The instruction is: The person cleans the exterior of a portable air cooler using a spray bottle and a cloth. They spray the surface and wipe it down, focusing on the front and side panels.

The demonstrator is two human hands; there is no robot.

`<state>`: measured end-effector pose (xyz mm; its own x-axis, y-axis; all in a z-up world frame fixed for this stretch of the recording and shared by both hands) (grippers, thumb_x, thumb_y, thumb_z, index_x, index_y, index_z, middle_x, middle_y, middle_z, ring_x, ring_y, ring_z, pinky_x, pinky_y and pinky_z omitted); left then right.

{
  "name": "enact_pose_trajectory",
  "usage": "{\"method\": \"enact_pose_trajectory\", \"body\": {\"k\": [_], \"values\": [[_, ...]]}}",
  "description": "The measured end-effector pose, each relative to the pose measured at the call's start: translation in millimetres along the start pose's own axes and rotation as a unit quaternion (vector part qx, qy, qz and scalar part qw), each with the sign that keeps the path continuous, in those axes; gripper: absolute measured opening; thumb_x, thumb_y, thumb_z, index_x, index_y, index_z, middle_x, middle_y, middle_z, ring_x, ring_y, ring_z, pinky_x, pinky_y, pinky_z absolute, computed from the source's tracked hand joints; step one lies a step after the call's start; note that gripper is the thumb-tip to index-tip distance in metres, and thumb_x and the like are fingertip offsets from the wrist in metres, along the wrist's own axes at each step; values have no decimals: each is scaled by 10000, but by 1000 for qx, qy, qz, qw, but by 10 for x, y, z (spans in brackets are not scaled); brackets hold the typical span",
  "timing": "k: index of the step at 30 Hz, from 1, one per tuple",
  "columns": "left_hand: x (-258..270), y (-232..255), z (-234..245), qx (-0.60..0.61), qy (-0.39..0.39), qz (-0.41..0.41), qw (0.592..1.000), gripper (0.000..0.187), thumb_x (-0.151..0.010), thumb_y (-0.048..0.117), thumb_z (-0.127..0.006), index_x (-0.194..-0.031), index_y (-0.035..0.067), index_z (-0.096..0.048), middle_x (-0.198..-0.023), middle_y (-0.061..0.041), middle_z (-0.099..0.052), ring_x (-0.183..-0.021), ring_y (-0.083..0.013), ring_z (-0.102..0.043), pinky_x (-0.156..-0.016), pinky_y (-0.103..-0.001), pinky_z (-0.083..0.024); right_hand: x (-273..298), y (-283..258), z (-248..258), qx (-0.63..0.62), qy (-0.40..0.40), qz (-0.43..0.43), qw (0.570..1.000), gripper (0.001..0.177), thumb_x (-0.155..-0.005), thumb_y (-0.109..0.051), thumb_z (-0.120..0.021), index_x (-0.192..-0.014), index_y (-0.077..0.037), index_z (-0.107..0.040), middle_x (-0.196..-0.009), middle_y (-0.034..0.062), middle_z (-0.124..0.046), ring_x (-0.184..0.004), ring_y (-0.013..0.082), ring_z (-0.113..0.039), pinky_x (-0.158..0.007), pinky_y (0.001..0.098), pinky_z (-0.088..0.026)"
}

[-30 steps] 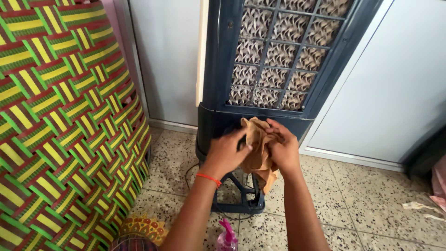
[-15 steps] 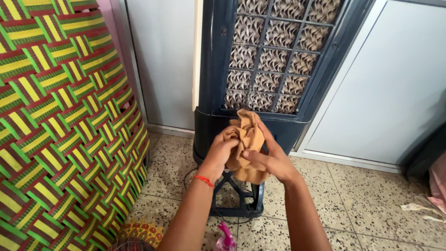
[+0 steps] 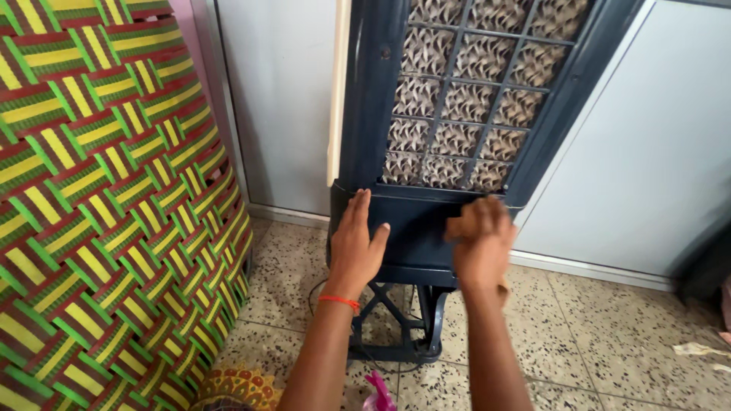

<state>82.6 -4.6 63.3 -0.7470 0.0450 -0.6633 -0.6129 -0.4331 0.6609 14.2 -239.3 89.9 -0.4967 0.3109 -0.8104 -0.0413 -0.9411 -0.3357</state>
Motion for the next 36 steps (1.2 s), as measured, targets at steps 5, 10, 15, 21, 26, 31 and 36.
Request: {"method": "enact_pose_trajectory", "body": {"k": [5, 10, 15, 21, 26, 31, 36], "values": [[-11, -29, -6, 39, 13, 5, 999, 642, -1016, 363, -550, -1535, 17, -397, -1586, -233, -425, -1469, -391, -409, -1186, -439, -345, 373, -989, -494, -46, -36, 122, 991, 729, -807, -92, -680, -1515, -165, -520, -1534, 134, -516, -1231, 361, -569, -1005, 463, -477], [-10, -78, 118, 39, 23, 37, 998, 621, -1002, 395, -531, -1512, 45, -479, -1467, -259, -535, -1380, -411, -503, -1126, -441, -416, 613, -1492, -954, -124, -243, 88, 958, 611, -927, -237, -613, -1506, -147, -442, -1397, 84, -608, -1086, 355, -572, -895, 445, -473], [-83, 142, 205, 31, 58, -63, 996, 522, -1078, 391, -499, -1488, 70, -507, -1486, -226, -594, -1416, -392, -543, -1169, -451, -431, 354, -1419, -233, -182, 11, 144, 973, 460, -990, -172, -596, -1448, -127, -585, -1434, 72, -615, -1242, 293, -582, -1011, 429, -475], [-94, 158, -49, 47, -14, -17, 999, 629, -1054, 472, -418, -1572, 114, -399, -1584, -171, -473, -1509, -336, -386, -1144, -580, -328, 134, -1061, -265, -57, -48, 170, 983, 425, -800, -116, -708, -1213, -205, -751, -1378, -7, -645, -1290, 275, -572, -905, 455, -457], [-60, 123, -73, 11, -33, -3, 999, 666, -1043, 504, -419, -1597, 139, -355, -1630, -109, -418, -1540, -291, -338, -1150, -628, -295, 27, -334, -286, -34, -54, 96, 993, 547, -657, -124, -821, -1186, -256, -780, -1272, 27, -656, -1142, 277, -583, -916, 462, -493], [-33, 123, -52, 1, -43, -18, 999, 661, -1048, 498, -422, -1597, 138, -346, -1655, -82, -392, -1544, -291, -330, -1149, -635, -290, -80, 568, -11, 31, 17, -74, 997, 627, -625, -95, -867, -1226, -246, -767, -1267, 105, -640, -1107, 315, -579, -909, 454, -518], [-33, 126, -65, 3, -41, -28, 999, 667, -1046, 501, -431, -1598, 136, -340, -1659, -85, -382, -1546, -296, -330, -1144, -632, -313, -41, 664, 54, 71, 91, -104, 988, 618, -650, -65, -882, -1231, -244, -774, -1271, 154, -634, -1081, 340, -575, -889, 454, -526]]}}
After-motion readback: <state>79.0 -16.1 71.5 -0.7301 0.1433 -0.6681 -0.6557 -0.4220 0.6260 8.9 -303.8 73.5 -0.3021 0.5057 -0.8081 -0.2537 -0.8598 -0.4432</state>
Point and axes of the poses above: each hand's wrist, its own x-axis away from the middle knuckle, its own z-axis out of the back of the hand, y = z × x, the point moved 10 cm from there along -x, towards the middle knuckle
